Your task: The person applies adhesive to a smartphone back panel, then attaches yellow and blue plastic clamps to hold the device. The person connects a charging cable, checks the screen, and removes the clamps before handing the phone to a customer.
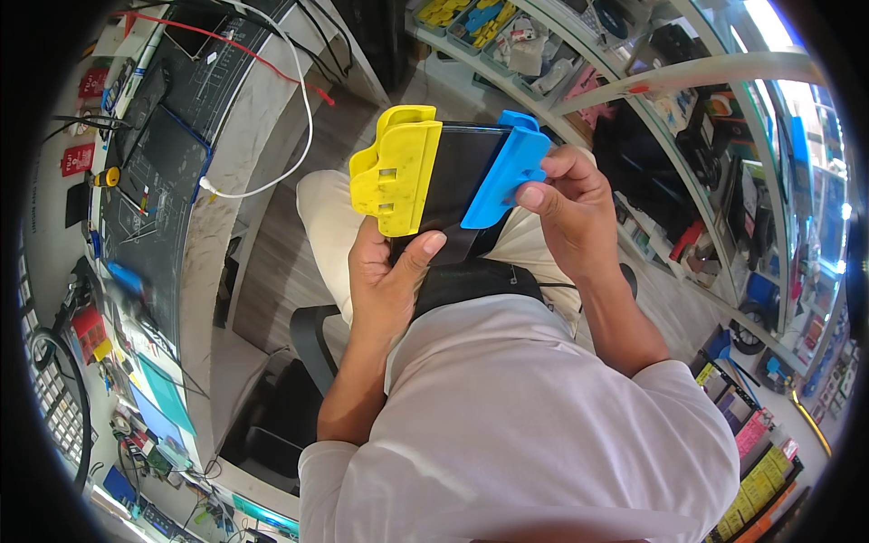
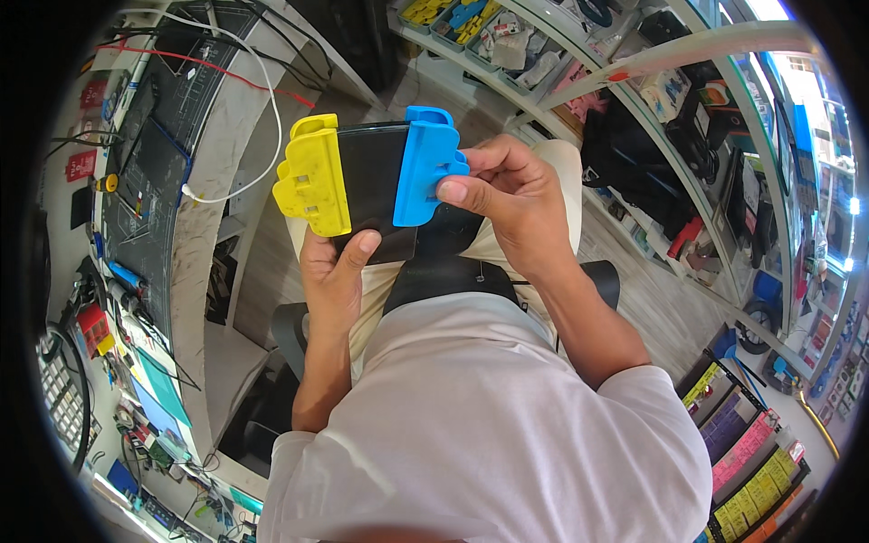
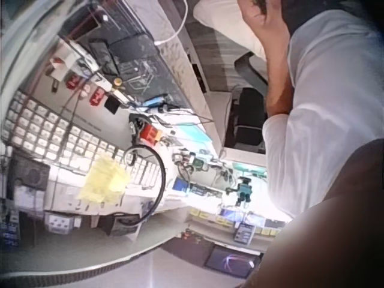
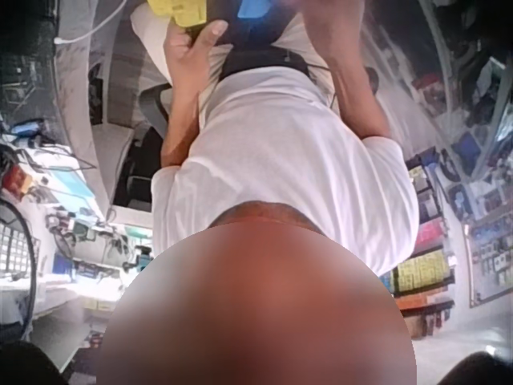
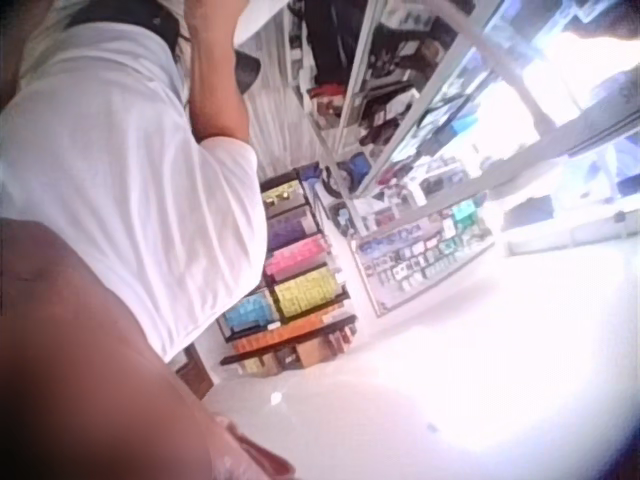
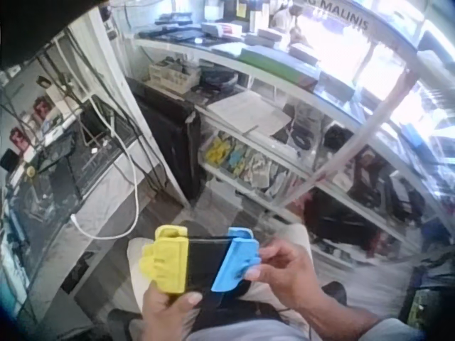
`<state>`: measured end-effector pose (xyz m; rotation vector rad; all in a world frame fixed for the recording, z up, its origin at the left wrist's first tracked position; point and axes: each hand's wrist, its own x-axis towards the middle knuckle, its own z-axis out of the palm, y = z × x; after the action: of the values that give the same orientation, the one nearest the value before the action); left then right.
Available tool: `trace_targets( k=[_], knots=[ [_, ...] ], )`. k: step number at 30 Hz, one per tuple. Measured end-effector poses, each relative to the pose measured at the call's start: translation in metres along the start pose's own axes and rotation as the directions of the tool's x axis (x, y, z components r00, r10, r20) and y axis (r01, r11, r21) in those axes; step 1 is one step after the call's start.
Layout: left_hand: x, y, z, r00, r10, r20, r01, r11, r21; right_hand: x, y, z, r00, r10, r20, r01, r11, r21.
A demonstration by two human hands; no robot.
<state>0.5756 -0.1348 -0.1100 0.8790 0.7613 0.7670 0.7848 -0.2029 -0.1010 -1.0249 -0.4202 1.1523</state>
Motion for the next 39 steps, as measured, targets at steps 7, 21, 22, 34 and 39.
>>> trace_targets(
  k=[7, 21, 22, 34, 39],
  knots=[
    [0.010, 0.010, -0.012, 0.997, -0.067, 0.032, 0.065, 0.996, 0.058, 0.011, -0.006, 0.006, 0.993, 0.066, 0.095, -0.059, 0.995, -0.076],
    [0.017, -0.023, -0.019, 0.984, -0.175, -0.020, 0.174, 0.984, -0.039, 0.038, 0.014, -0.013, 0.935, 0.195, 0.297, -0.125, 0.963, -0.238],
    [0.021, -0.027, -0.022, 0.980, -0.196, -0.035, 0.193, 0.978, -0.076, 0.058, 0.018, -0.028, 0.916, 0.221, 0.336, -0.106, 0.938, -0.329],
    [0.078, -0.048, -0.054, 0.951, -0.309, 0.018, 0.306, 0.931, -0.201, 0.459, 0.180, -0.228, 0.907, -0.282, 0.315, 0.166, -0.447, -0.879],
    [0.097, -0.044, -0.049, 0.950, -0.308, -0.052, 0.297, 0.943, -0.150, 0.488, 0.169, -0.238, 0.952, -0.173, 0.251, 0.183, -0.333, -0.925]
  ],
)
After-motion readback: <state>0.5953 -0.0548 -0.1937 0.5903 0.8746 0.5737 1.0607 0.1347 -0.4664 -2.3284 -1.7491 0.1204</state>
